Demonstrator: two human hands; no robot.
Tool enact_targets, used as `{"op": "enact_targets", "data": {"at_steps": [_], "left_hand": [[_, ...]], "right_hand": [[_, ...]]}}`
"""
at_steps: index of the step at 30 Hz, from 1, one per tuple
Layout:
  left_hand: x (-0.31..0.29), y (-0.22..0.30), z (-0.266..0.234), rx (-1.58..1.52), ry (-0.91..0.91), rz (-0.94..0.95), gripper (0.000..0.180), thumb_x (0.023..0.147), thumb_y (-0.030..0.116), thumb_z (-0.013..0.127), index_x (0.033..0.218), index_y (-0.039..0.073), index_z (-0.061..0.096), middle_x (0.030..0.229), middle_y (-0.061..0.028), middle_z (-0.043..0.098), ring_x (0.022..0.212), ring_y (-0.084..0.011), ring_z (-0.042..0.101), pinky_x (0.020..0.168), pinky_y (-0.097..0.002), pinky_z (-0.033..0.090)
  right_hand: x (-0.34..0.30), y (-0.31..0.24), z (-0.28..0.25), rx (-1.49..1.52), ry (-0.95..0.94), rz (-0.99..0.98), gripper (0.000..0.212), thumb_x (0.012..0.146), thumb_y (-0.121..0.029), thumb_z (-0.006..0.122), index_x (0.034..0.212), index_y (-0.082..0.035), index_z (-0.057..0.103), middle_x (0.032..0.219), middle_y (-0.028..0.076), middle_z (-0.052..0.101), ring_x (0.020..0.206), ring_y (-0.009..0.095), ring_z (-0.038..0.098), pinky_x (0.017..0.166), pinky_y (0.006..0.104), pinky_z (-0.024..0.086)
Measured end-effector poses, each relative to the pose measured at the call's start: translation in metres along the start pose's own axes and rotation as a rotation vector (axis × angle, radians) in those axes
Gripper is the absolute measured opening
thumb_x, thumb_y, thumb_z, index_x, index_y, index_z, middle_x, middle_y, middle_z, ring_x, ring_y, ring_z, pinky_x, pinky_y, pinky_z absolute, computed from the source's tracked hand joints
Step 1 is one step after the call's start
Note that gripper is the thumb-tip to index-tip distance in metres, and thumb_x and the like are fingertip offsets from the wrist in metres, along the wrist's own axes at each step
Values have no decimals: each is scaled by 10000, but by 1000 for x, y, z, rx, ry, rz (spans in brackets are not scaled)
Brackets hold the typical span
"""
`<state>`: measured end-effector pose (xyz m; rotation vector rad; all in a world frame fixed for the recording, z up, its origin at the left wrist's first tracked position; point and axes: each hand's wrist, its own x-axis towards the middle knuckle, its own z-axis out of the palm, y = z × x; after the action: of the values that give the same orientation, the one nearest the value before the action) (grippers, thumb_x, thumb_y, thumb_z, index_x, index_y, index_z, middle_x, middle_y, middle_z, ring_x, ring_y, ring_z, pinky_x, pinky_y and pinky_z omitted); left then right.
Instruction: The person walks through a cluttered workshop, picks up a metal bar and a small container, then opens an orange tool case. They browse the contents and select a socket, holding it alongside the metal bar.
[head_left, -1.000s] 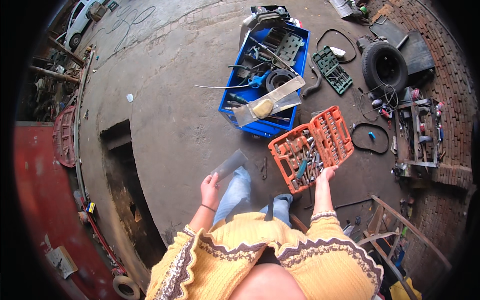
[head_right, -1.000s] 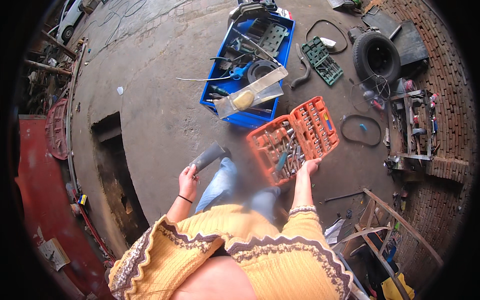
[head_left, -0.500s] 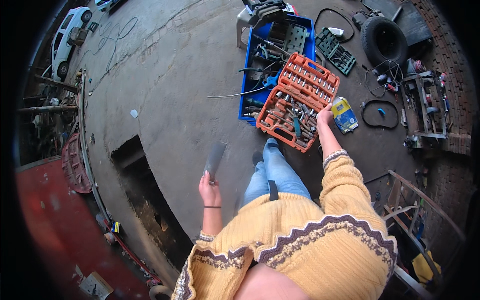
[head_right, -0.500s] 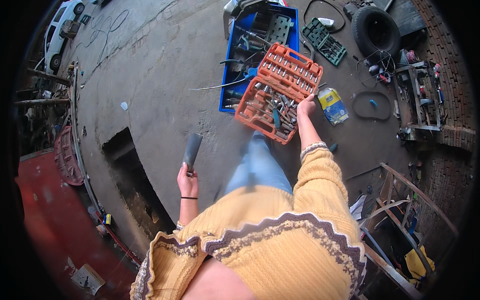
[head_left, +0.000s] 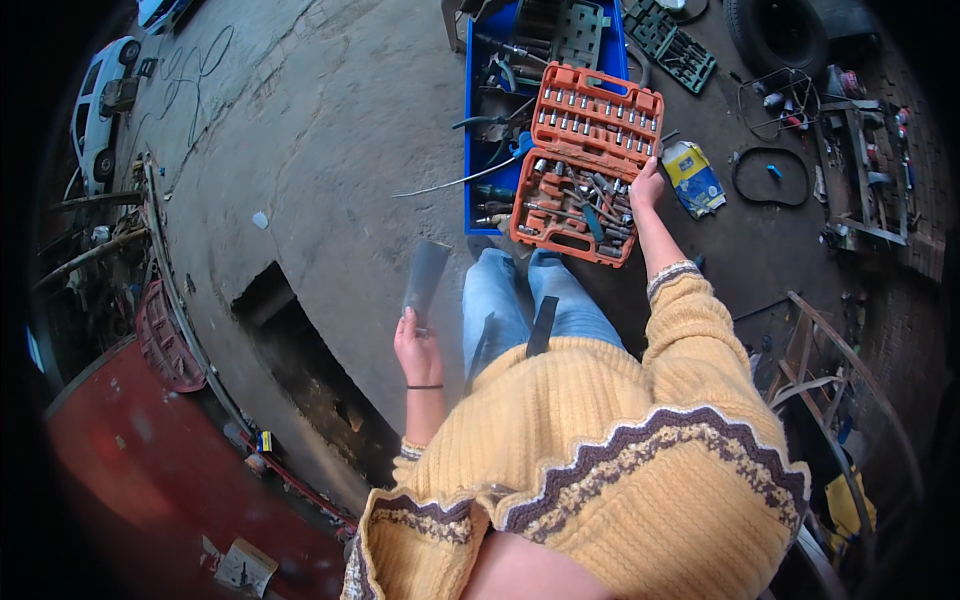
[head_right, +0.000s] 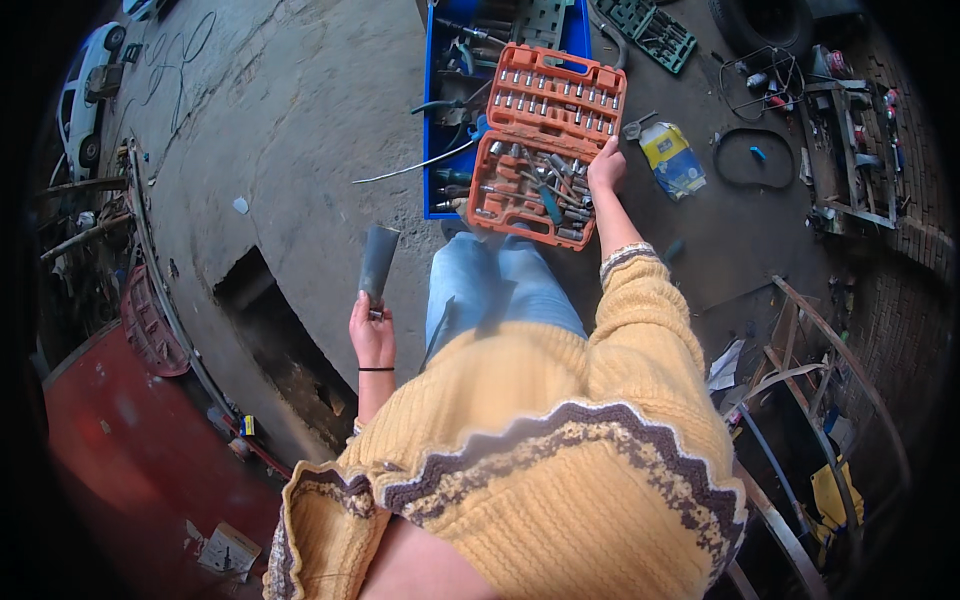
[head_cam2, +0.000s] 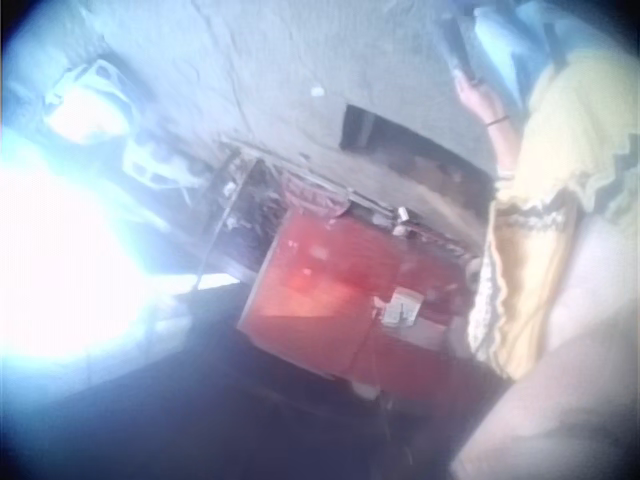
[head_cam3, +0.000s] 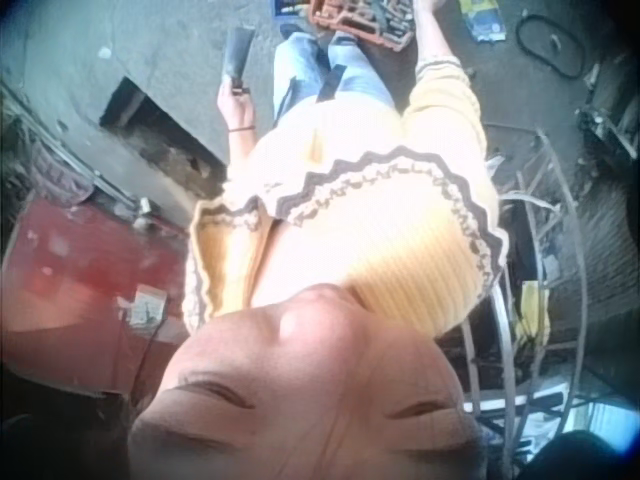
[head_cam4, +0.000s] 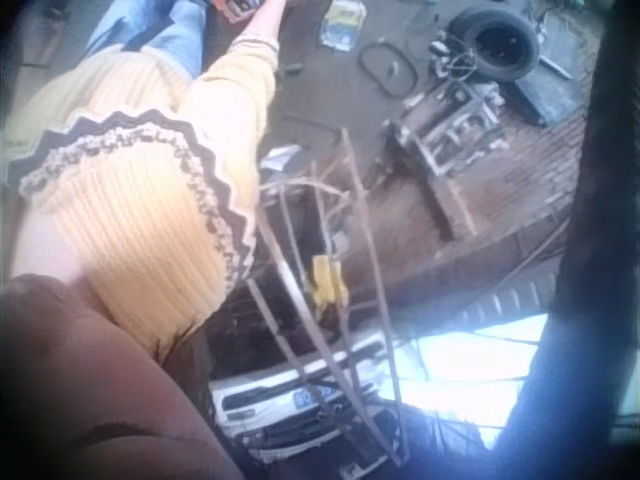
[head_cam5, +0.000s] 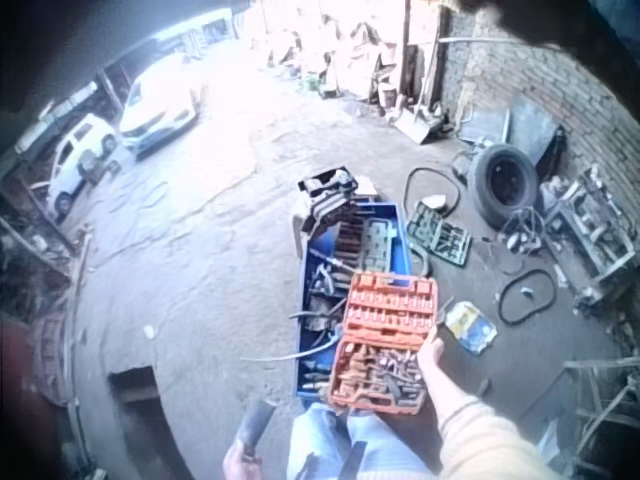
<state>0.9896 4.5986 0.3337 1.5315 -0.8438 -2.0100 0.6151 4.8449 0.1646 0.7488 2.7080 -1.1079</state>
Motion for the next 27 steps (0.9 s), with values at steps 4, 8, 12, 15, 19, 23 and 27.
{"op": "enact_targets", "data": {"at_steps": [4,8,12,15,19,23,27], "left_hand": [[14,22,12,66,-27,-42,134,928,213,558,904,81,564,829,10,560,714,-94,500,629,-242,396],[39,48,23,158,-95,-75,127,929,205,556,878,89,552,788,17,528,693,-84,473,613,-245,383],[66,60,49,287,-144,-104,150,913,225,586,843,97,550,748,35,492,672,-72,446,616,-257,376],[77,63,68,335,-234,-110,162,902,234,603,825,99,557,746,42,495,678,-66,446,626,-255,378],[88,79,87,357,-325,-77,153,892,232,619,822,107,565,744,51,500,681,-57,446,640,-244,381],[90,85,91,379,-297,-76,143,885,230,629,828,113,569,744,52,503,681,-53,450,647,-238,386],[78,67,83,363,-276,-57,148,889,234,623,833,106,575,735,52,502,669,-52,449,624,-227,383]], "right_hand": [[1,4,-10,-143,-108,-15,632,938,-513,287,944,1,655,965,257,632,957,425,582,817,487,459],[0,9,-22,-140,-178,-60,671,939,-529,264,963,27,639,1006,276,615,997,437,561,869,476,436],[-6,14,-24,-37,-195,0,698,932,-555,260,1013,30,631,1031,278,610,1021,435,554,890,454,428],[-15,19,-20,183,-180,60,710,927,-572,276,1076,34,614,1038,273,613,1057,396,558,883,413,430],[-26,25,-23,206,-202,20,664,937,-536,297,933,43,622,974,235,632,968,391,574,847,413,435],[-39,30,-38,80,-221,-88,531,953,-448,358,890,18,604,919,185,626,913,363,567,839,404,430],[-60,39,-64,58,128,-233,320,932,-308,484,978,-18,612,1011,153,611,1023,307,526,900,395,406]]}}
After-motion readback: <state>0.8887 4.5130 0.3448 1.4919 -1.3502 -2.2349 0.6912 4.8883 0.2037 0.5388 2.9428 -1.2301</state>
